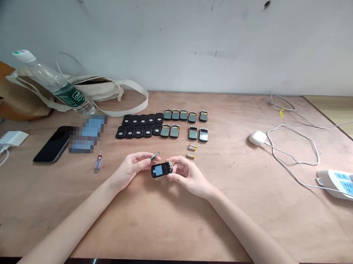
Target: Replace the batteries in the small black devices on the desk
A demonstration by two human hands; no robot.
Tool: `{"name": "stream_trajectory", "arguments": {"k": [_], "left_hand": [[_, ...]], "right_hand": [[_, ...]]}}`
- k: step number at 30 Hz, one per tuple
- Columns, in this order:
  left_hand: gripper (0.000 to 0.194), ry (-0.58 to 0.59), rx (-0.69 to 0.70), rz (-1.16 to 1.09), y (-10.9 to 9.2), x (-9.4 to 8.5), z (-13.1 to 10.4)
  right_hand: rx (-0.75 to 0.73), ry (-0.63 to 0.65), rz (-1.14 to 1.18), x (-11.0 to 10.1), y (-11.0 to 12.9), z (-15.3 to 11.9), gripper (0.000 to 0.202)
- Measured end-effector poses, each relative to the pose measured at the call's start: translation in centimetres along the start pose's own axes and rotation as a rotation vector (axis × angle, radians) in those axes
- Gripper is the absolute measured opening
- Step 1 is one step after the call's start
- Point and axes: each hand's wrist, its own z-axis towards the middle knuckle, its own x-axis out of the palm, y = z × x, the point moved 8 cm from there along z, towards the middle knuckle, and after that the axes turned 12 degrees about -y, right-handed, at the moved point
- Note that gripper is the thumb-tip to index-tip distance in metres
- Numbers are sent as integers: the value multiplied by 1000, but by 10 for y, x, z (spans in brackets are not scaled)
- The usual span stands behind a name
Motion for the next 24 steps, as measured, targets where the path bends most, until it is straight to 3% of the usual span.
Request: {"name": "stream_trajectory", "arguments": {"k": [7,12,16,24], "left_hand": [[38,-33,76,201,0,3,-2],[34,-2,265,348,-5,15,-8],[32,-23,361,372,-8,14,-9],[38,-17,356,386,-2,10,-4]], "right_hand": [[11,-20,-11,-2,-2,0,43],[-45,-29,-11,-1,-1,2,42],[-81,-11,-30,0,-1,3,38],[-134,-7,-68,0,-4,7,43]]}}
